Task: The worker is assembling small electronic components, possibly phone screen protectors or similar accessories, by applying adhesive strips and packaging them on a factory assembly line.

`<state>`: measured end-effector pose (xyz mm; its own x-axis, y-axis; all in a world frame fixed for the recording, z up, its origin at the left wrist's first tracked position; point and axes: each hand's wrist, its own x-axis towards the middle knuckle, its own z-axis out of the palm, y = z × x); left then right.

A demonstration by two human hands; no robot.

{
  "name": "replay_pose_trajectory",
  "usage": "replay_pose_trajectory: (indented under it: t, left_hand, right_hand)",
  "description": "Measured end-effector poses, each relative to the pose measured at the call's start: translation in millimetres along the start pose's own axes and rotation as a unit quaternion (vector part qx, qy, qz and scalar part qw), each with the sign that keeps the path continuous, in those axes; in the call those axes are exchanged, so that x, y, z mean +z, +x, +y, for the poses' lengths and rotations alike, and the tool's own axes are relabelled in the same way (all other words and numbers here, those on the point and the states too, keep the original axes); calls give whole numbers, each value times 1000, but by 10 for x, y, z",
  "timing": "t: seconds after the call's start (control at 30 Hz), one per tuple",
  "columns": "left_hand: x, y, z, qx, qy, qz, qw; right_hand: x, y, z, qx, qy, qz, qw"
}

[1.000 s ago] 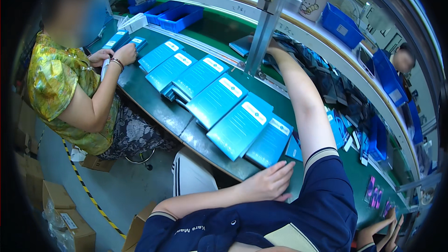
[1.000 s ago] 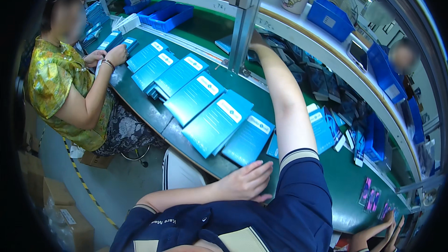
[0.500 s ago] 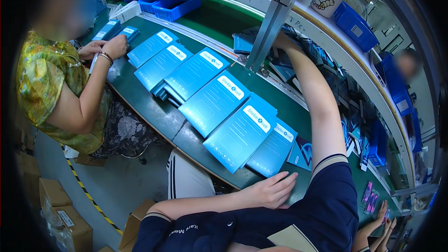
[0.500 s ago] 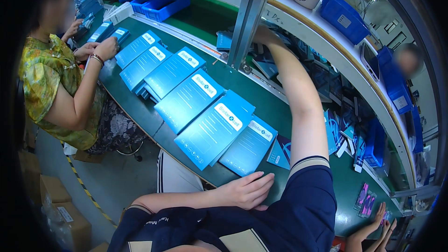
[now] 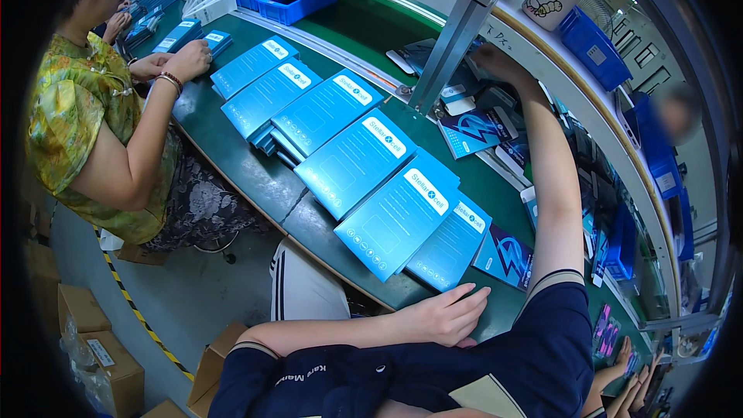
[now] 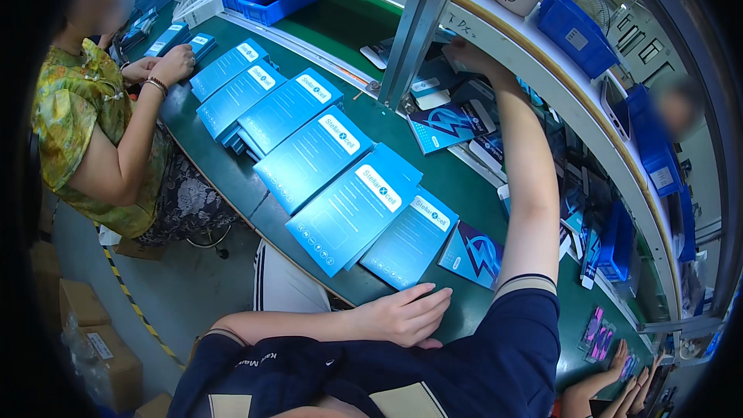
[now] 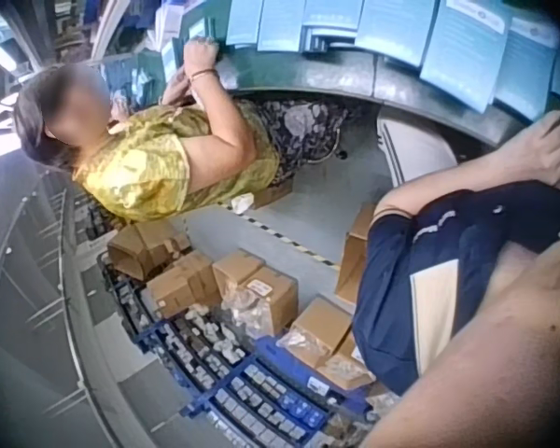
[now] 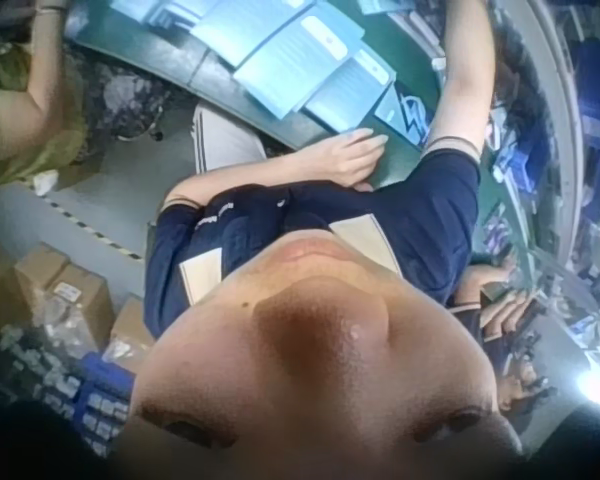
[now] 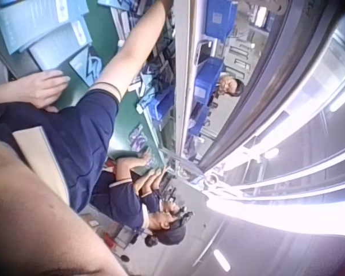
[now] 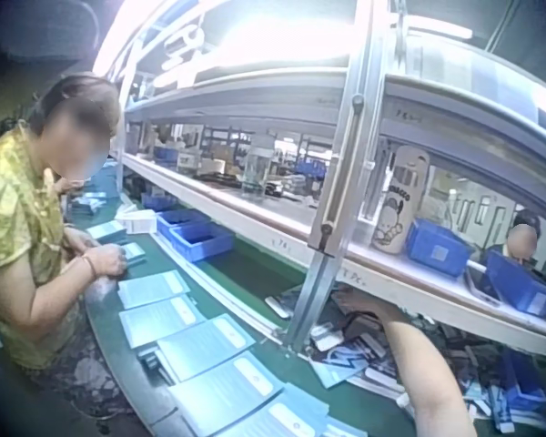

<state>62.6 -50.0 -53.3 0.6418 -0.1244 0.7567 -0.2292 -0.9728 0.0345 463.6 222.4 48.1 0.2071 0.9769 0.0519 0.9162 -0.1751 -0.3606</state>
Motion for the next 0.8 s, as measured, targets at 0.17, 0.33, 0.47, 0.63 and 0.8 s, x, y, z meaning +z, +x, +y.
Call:
replay_pose_trajectory:
  t: [0.17,0.33,0.47,0.63,0.8]
  left_hand:
    - [86,-42,-40,-1,21,-4,1000]
    - [275,-167,-9,10,106,-22,994]
    - [293,-150,-29,11,118,-6,993]
    - [222,-102,-44,-7,83,20,996]
    - [169,-67,-82,-9,49,30,998]
  right_hand:
    - [400,455,-632,-10,-21,-27,999]
    - [556,586,-997,-31,-53,-55,997]
    - [457,691,-916,-19,-77,-83,993]
    - [490,394,-869,11,-110,-117,987]
    - [387,149,-857,44,-154,-144,977]
